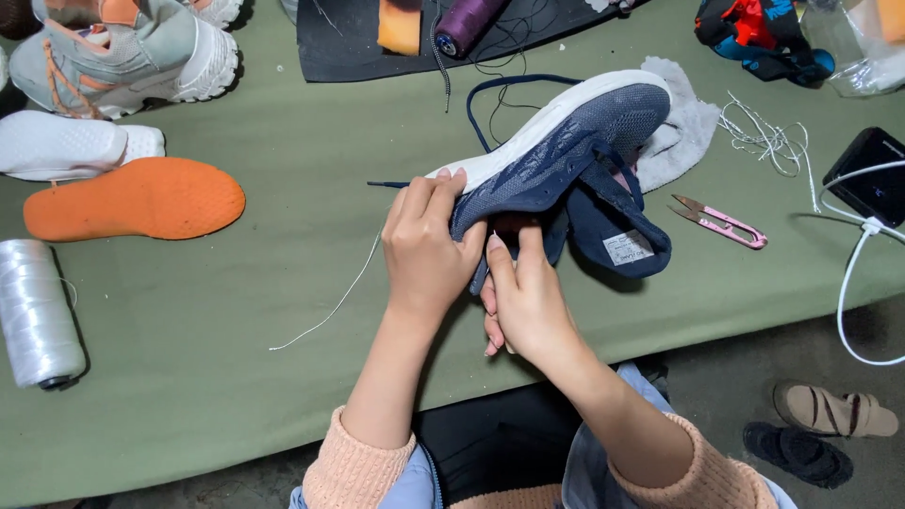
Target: Hand-sewing the sole of a sneaker to its upper using a needle and thread at a repair bench.
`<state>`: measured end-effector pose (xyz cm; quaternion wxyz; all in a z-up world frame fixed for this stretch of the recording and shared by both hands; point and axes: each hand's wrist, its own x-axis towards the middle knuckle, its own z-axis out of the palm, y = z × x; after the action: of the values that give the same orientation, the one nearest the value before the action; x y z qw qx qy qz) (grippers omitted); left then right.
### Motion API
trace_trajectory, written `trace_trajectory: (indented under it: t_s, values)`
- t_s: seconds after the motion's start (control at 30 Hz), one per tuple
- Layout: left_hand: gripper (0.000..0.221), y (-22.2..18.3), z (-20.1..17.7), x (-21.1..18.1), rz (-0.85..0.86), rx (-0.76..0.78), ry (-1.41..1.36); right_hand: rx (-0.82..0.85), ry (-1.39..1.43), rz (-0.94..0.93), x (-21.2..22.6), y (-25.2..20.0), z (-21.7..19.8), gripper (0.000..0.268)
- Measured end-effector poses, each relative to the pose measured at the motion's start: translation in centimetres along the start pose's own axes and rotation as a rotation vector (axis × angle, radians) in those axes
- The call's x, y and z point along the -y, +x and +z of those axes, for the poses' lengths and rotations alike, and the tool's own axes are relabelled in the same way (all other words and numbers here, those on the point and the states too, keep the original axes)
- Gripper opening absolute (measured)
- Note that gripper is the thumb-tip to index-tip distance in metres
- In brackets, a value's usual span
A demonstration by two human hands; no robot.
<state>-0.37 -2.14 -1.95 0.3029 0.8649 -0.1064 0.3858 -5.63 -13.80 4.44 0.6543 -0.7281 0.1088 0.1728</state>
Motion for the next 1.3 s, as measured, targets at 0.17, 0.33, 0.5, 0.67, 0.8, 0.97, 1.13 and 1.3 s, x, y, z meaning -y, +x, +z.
trace_trajectory:
  t_s: [0.17,0.33,0.5,0.67,0.8,0.97,1.13,1.3]
  values:
    - [0.026,0.3,-0.2,0.4,-0.026,0.023,-0.05,-0.007,-0.002,-0.019,0.4,-0.1,0.4,0.052]
    - [0.028,0.4,-0.1,0.7,-0.052,0.037,-0.056,-0.013,0.075,-0.015,-0.5,0.3,0.4,0.052]
    - [0.03,0.6,-0.4,0.7,-0.071,0.046,-0.08,0.022,0.216,0.021,-2.0,1.2,0.4,0.054]
    - [0.03,0.6,-0.6,0.7,-0.076,0.06,-0.073,0.024,0.238,0.041,-1.1,1.0,0.2,0.055]
    - [0.032,0.6,-0.6,0.7,-0.083,0.075,-0.083,0.06,0.199,0.056,-0.2,1.1,-0.6,0.057]
    - [0.032,1.0,-1.1,1.0,-0.108,0.105,-0.101,0.069,0.184,0.042,0.0,1.8,-1.8,0.056]
    - [0.032,1.6,-1.5,1.4,-0.156,0.172,-0.145,0.048,0.023,0.026,0.7,2.3,-2.8,0.045]
    - [0.029,2.1,-1.9,1.6,-0.186,0.221,-0.172,0.063,-0.079,0.004,1.1,2.1,-3.1,0.038]
